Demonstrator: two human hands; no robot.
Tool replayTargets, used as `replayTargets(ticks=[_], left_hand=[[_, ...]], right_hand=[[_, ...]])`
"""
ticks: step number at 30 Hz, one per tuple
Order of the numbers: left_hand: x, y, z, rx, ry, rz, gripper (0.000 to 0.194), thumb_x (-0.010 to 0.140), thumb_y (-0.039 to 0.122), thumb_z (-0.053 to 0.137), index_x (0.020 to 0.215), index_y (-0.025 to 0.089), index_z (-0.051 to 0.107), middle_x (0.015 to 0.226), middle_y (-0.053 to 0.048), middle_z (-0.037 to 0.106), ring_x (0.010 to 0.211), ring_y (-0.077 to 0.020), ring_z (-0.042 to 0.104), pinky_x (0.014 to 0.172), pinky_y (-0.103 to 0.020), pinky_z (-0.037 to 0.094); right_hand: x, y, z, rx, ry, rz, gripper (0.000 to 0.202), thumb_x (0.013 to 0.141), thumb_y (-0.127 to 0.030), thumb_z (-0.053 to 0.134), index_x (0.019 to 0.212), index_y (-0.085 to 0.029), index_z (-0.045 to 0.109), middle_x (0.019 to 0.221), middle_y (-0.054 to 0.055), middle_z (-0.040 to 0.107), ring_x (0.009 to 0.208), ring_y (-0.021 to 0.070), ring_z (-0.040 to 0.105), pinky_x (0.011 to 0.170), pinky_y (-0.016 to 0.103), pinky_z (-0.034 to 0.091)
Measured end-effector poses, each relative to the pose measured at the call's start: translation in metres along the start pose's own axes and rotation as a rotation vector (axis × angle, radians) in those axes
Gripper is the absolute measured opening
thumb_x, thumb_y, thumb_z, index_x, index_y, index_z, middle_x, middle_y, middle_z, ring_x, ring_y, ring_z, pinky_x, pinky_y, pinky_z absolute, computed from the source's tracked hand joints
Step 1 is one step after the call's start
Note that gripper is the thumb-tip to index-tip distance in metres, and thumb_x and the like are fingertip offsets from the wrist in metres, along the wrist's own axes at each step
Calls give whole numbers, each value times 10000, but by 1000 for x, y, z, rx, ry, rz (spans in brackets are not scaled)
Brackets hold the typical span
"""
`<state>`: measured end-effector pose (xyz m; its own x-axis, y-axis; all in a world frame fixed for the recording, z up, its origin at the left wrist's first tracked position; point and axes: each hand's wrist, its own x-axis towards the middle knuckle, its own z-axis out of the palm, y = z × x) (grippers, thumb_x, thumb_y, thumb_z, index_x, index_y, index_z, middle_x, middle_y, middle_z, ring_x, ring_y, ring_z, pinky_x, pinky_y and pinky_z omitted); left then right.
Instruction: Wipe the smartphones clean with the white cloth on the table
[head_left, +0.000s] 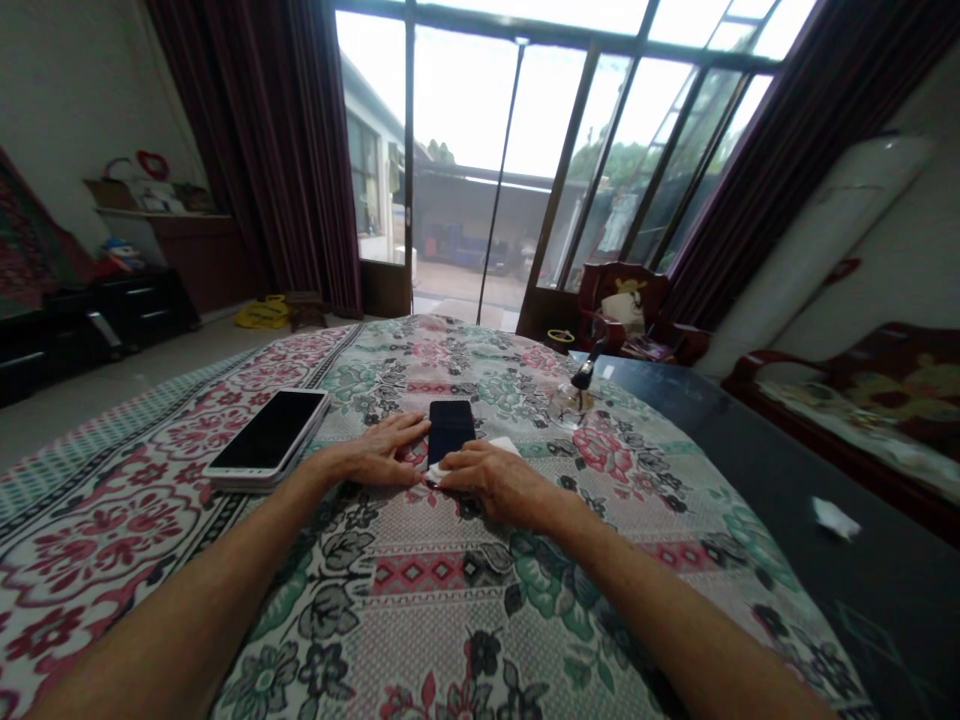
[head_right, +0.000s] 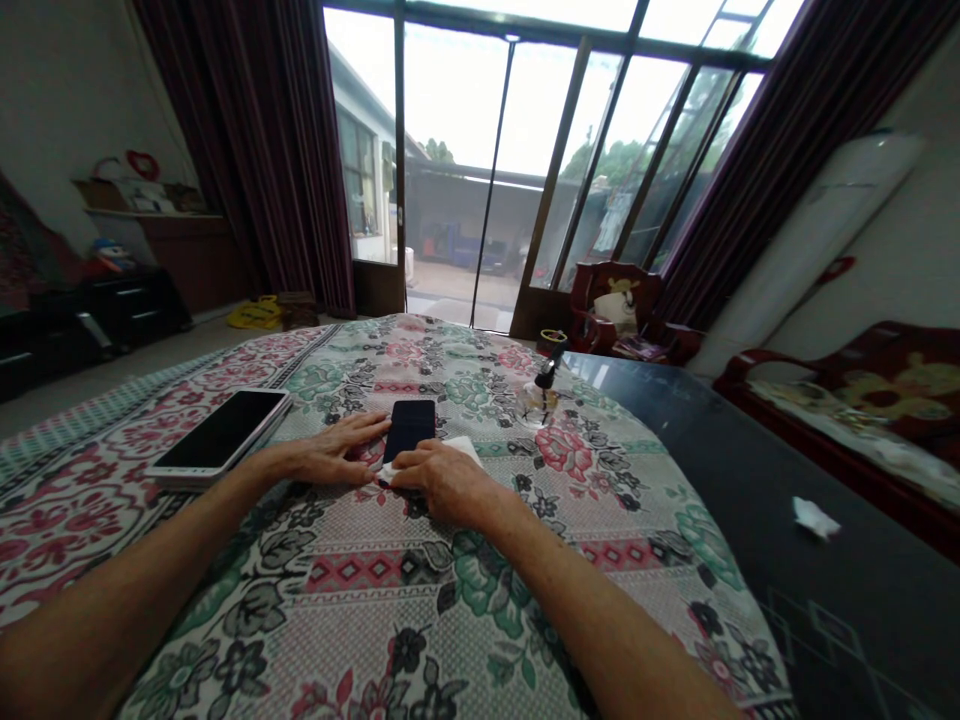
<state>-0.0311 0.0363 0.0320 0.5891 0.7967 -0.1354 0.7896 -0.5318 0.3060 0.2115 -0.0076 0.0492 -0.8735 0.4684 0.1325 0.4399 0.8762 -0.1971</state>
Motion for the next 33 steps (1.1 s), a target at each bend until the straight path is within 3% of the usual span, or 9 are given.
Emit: replayTargets(ticks=[9,12,18,24,29,33], left_hand=[[9,-1,12,83,118,3,635,917,498,338,1455,162,314,1551,-97,231,1413,-288,186,1135,-436,179],[11,1,17,102,173,-21,631,917,506,344,1449,166,332,1538,-112,263,1394,-298,235,1117,-448,221],[12,-1,20,115,177,-32,639,910,525,344,1448,180,341,1535,-123,264,1388,-323,242,1104,-487,237],[12,-2,19,130,193,5,625,899,506,379,1428,174,368,1520,-123,299,1371,-304,279,1103,-448,255],[12,-1,18,133,209,20,602,896,474,383,1415,168,379,1510,-121,317,1355,-302,300,1095,-442,267],[11,4,16,137,206,0,589,894,459,384,1412,179,382,1510,-111,319,1359,-296,295,1101,-441,254]], right_hand=[[-1,-1,-2,-20,-9,-38,414,794,-20,445,1102,-221,635,1180,43,625,1014,164,536,928,320,381],[-2,-3,-3,-20,8,-52,349,801,-34,450,1048,-195,636,1149,60,631,1012,165,534,940,328,378],[-4,-5,1,43,79,-34,276,864,-78,421,1042,-187,602,1131,75,621,1025,169,527,947,338,386],[-4,-7,4,42,111,31,436,804,-55,464,1226,-159,497,1150,106,588,1060,199,500,955,354,393],[-4,-13,3,-7,124,83,302,917,-158,416,1188,-184,548,1163,105,553,1034,193,496,934,347,397],[-1,-13,8,-46,136,104,283,929,-166,425,1162,-210,578,1123,83,565,1010,188,493,932,346,386]])
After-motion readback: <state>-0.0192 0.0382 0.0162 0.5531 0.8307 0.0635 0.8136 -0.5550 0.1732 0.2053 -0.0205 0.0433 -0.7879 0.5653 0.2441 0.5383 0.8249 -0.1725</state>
